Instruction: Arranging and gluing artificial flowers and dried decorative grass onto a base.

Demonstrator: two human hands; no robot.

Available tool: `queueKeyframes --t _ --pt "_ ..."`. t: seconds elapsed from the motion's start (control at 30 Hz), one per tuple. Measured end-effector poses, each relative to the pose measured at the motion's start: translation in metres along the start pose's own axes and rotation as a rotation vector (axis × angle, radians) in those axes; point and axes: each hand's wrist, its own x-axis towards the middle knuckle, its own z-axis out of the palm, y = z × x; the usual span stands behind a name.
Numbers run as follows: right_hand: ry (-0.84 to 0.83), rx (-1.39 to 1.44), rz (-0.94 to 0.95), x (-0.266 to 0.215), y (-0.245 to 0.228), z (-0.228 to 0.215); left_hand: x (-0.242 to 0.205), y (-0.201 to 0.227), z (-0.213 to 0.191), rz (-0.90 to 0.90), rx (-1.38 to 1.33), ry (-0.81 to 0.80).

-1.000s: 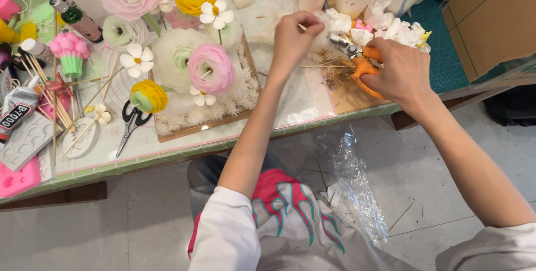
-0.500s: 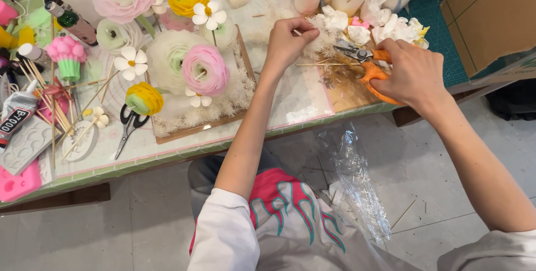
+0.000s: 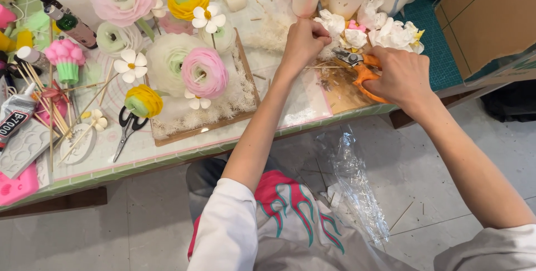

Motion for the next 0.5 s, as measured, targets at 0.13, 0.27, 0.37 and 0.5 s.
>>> queueKeyframes --t 0.13,0.27,0.37,0.5 --pt "-0.001 -0.016 0.0 -0.003 0.01 -0.007 0.009 -0.018 0.001 0.094 -0.042 0.062" --pt "-0.063 -0.079 0.013 -0.011 0.011 -0.012 0.012 -0.028 0.0 0.004 -0.144 0.055" --pt "-0.077 -0.073 0.005 -0.011 0.004 -0.011 0.011 -0.035 0.006 -0.004 -0.183 0.016" --pt "-0.061 -0.052 -0.001 -0.007 -0.001 -0.008 0.001 -0.023 0.01 0.047 -0.098 -0.007"
